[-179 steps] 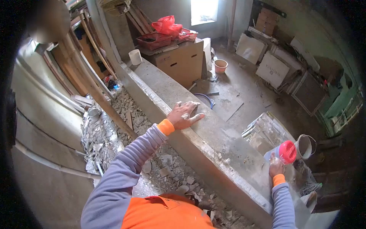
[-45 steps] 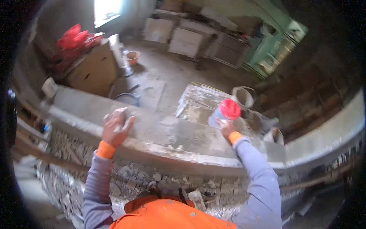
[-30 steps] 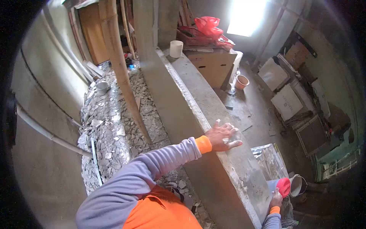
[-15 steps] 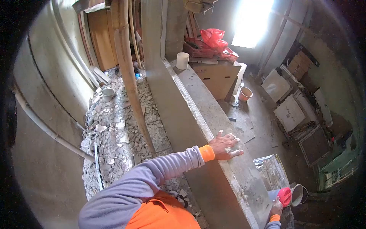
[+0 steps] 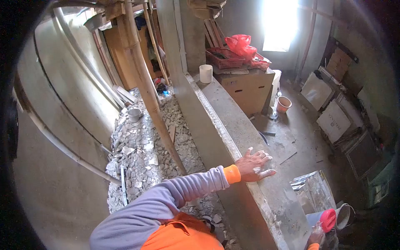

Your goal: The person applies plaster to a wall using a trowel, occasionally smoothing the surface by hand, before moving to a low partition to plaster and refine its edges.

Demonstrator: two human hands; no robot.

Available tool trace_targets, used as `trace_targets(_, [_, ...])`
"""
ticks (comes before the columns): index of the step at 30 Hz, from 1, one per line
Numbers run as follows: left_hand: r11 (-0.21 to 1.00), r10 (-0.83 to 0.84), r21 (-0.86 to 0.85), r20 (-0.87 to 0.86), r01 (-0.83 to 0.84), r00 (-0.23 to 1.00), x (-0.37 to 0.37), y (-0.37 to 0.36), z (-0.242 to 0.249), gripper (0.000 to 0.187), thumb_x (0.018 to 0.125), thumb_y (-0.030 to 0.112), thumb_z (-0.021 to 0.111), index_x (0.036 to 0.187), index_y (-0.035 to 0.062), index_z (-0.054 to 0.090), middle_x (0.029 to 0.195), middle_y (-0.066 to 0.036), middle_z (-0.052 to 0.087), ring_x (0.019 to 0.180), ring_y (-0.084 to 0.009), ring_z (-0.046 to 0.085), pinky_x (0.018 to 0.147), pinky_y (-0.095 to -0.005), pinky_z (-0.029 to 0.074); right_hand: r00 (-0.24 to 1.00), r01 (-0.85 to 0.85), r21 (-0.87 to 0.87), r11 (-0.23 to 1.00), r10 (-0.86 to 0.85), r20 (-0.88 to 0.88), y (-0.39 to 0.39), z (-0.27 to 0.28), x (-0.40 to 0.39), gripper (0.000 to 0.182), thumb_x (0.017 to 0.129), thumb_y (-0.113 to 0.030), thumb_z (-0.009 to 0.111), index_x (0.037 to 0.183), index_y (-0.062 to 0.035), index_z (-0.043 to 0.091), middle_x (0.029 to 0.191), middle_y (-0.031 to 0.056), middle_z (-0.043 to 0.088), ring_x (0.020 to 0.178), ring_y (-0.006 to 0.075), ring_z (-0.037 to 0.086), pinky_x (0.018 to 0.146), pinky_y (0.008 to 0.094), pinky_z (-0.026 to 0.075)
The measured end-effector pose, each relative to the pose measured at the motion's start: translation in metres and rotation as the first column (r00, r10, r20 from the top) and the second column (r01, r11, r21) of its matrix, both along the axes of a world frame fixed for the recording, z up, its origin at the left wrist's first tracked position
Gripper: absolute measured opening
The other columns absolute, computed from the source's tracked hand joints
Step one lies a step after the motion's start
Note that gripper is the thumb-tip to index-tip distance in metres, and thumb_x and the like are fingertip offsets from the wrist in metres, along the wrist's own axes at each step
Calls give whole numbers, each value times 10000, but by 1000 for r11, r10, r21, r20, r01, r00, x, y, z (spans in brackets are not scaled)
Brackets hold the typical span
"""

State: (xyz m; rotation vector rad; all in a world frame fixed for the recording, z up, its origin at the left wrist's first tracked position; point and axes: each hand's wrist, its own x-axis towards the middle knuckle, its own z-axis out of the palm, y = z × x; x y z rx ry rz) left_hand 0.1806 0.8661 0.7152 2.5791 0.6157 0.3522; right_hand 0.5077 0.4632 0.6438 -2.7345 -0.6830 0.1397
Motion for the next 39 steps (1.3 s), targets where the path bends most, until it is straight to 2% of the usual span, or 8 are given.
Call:
trace_targets(17, [994,31,101,42,-35,999,8,-2,-5,643,894,556,421,1254,26,471,1297,-168,480,1243,-294,428,1043,-541,232,999,31,140,990,-25,-45,-24,-23,11,534,903,-473,442,955,39,584,864,246,593,800,346,548,725,437,407])
trace_targets(24, [996,25,88,28,-28,999,9,-1,-5,660,899,570,389,1250,17,471,1298,-178,479,1254,-292,418,1042,-548,233,999,21,183,983,-12,-52,-11,-14,5,494,893,-445,487,993,33,563,871,239,581,785,331,535,716,427,406])
trace_targets(25, [996,21,84,31,-24,999,8,0,-5,660,899,572,388,1251,19,471,1297,-178,479,1254,-291,418,1043,-551,231,988,102,252,962,-68,-142,-1,-2,-5,590,959,-437,396,822,93,615,708,250,592,641,378,516,636,470,374])
trace_targets(26, [997,20,79,34,-22,999,8,0,-5,661,899,573,387,1251,21,471,1296,-177,480,1254,-289,418,1043,-554,230,999,-19,190,982,25,-30,-2,-3,-3,574,963,-419,407,837,109,596,691,235,572,612,341,498,616,447,378])
trace_targets(29, [997,17,68,54,-21,998,6,1,-6,665,897,582,381,1253,27,471,1294,-174,482,1254,-285,419,1047,-563,224,997,-5,117,993,14,-75,-2,7,-9,737,930,-579,323,883,87,634,829,248,640,758,339,607,684,420,440])
trace_targets(30, [998,15,65,59,-19,998,6,1,-6,667,896,585,379,1253,29,472,1293,-173,482,1253,-284,419,1048,-566,222,999,-35,147,989,39,-23,-7,-2,-3,756,927,-591,313,876,92,633,812,241,640,733,335,604,688,417,441])
trace_targets(33, [998,18,63,67,-23,998,7,2,-10,676,896,592,372,1262,31,465,1289,-176,485,1257,-284,415,1056,-568,217,999,-20,139,990,25,-31,-6,2,-4,763,921,-599,322,870,95,634,806,243,640,728,343,602,687,419,438])
trace_targets(39, [1000,13,3,83,-14,996,1,1,-5,721,886,626,348,1271,28,470,1288,-189,487,1267,-295,405,1065,-568,209,999,13,112,994,-9,-40,-9,-8,11,735,921,-586,355,848,88,639,738,181,622,655,256,551,615,376,426])
